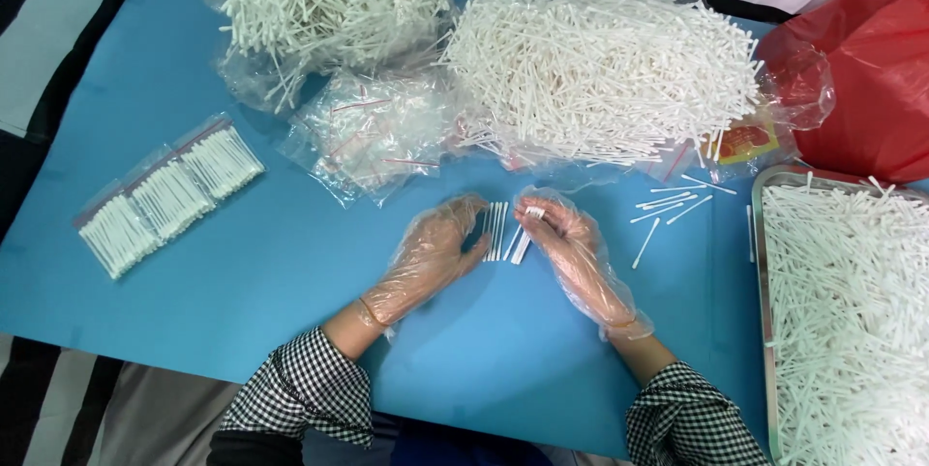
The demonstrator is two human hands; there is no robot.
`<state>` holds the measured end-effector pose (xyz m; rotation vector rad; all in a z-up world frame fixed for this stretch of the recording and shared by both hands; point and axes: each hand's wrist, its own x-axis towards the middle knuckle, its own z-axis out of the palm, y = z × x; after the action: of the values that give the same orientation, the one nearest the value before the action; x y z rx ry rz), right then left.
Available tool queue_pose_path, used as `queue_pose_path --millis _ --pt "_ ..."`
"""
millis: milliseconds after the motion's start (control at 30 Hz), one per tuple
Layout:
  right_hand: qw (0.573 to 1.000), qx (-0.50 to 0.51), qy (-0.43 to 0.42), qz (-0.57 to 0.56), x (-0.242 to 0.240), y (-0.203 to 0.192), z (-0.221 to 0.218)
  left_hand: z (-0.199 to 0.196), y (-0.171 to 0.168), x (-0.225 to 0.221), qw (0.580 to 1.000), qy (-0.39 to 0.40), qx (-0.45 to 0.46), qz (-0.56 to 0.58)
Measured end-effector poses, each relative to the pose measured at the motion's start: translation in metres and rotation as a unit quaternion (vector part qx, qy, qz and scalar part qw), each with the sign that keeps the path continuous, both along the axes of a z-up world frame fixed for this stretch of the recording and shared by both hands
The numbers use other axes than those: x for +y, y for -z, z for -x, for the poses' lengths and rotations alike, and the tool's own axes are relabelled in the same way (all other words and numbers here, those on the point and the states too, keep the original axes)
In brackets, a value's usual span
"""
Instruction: The person, wearing gloves, gathers several cotton swabs from a large pile and organizes them into a neat row on a blue surface before sliding them into a small plastic bag.
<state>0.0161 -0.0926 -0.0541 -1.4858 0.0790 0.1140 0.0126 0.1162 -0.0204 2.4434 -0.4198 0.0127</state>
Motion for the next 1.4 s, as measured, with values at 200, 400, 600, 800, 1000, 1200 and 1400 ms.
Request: queue_pose_path --millis 200,400,600,800,1000,1200,1400 --pt "0.961 -0.132 -0.053 0.237 0.003 -0.038 0.009 0.006 -0.007 -0.001 0.999 -0.001 0.013 -0.036" --pt "0.919 -0.187 -0.056 0.343 -0.02 -0.038 0.025 0.01 -0.031 0.004 0.997 0.017 0.029 -0.072" --pt "0.813 -0.284 -0.087 0.5 -0.014 -0.004 0.033 0.017 -0.034 0.005 0.994 0.057 -0.006 -0.097" --pt "0.753 -0.337 -0.06 0.562 0.003 0.006 0.025 0.012 -0.017 0.003 0.99 0.072 -0.056 -0.105" --pt "0.822 -0.345 -0.015 0.453 0.0 -0.012 0.029 0.017 -0.006 0.001 0.99 0.055 -0.067 -0.112" --pt "0.823 -0.384 0.046 0.417 -0.039 -0.045 0.043 0.026 -0.018 -0.011 0.978 0.048 -0.163 -0.118" --pt "0.722 -0.43 0.078 0.537 -0.134 -0.053 0.025 0.026 -0.029 -0.063 0.967 0.127 -0.196 -0.101"
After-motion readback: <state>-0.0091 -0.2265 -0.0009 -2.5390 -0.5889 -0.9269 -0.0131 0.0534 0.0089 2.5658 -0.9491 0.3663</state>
